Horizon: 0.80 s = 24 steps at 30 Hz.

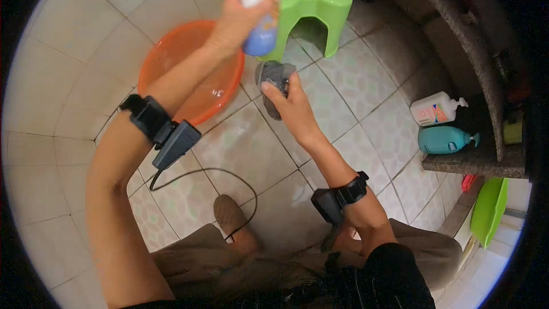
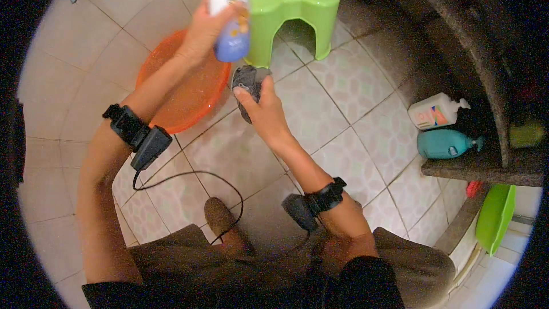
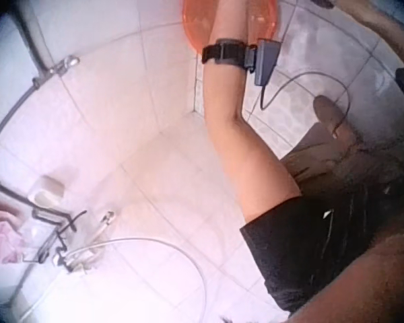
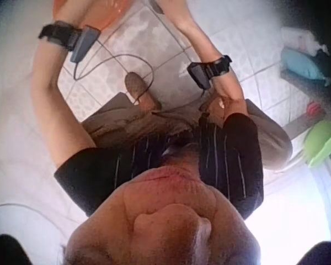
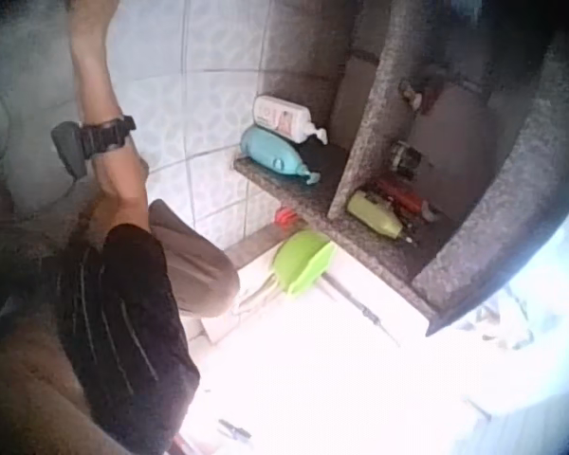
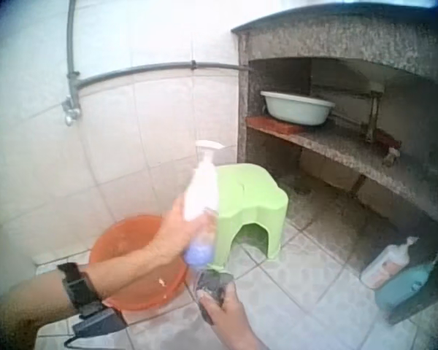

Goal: Clean bathroom surfaces, a stool, and various toiletry bottles with a wet rag.

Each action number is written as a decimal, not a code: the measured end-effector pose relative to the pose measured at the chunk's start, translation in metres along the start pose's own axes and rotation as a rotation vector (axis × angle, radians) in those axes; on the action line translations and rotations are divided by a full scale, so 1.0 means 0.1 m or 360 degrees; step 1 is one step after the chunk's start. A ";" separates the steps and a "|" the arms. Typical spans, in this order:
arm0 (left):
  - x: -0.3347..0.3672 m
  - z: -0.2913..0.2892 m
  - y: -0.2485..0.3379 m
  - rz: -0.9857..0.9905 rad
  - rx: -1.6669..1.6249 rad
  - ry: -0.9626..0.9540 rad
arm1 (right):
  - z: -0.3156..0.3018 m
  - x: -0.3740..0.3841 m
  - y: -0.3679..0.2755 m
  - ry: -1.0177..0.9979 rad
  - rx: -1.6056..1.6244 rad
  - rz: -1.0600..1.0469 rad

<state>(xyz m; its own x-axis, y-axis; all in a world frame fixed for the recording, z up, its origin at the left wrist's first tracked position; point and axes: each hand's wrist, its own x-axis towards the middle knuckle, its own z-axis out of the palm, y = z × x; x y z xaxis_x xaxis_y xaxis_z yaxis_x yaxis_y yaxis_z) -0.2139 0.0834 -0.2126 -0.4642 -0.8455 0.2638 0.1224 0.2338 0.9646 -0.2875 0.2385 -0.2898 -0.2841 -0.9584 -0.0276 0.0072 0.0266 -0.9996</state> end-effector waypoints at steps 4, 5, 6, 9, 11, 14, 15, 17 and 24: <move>0.21 -0.33 0.35 0.0070 -0.0247 0.0283 | -0.04 0.52 -0.29 0.0149 -0.0504 -0.0463; 0.24 -0.36 0.45 0.0068 -0.0259 0.0282 | -0.07 0.69 -0.44 0.0217 -0.0615 -0.0540; 0.26 -0.42 0.49 0.0062 -0.0269 0.0284 | -0.09 0.89 -0.55 0.0284 -0.0723 -0.0615; 0.38 -0.44 0.51 0.0054 -0.0493 0.0034 | -0.19 1.49 -0.74 0.0294 -0.1140 -0.0945; 0.54 -0.31 0.40 0.0043 -0.0707 -0.0199 | -0.52 1.97 -0.59 -0.0014 -0.1473 -0.0782; 0.48 -0.29 0.19 -0.0067 -0.0789 -0.0296 | -0.60 1.98 -0.96 -0.0434 -0.1896 -0.0457; 0.46 -0.27 0.17 -0.0053 -0.0813 -0.0318 | -0.63 1.82 -1.21 -0.0498 -0.2041 -0.0344; 0.43 -0.30 0.11 -0.0230 -0.1020 -0.0480 | -0.61 1.47 -1.63 -0.0389 -0.1050 -0.0135; 0.32 0.19 0.38 -0.0378 -0.0937 -0.0685 | -0.72 0.95 -1.97 -0.0769 -0.0332 0.0129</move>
<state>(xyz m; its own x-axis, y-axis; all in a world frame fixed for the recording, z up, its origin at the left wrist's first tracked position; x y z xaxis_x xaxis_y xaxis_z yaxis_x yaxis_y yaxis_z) -0.2411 0.0743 -0.1677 -0.8226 -0.5511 0.1401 0.3676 -0.3274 0.8705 -0.3848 0.1624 -0.0957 0.1840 -0.9713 -0.1509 -0.1938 0.1146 -0.9743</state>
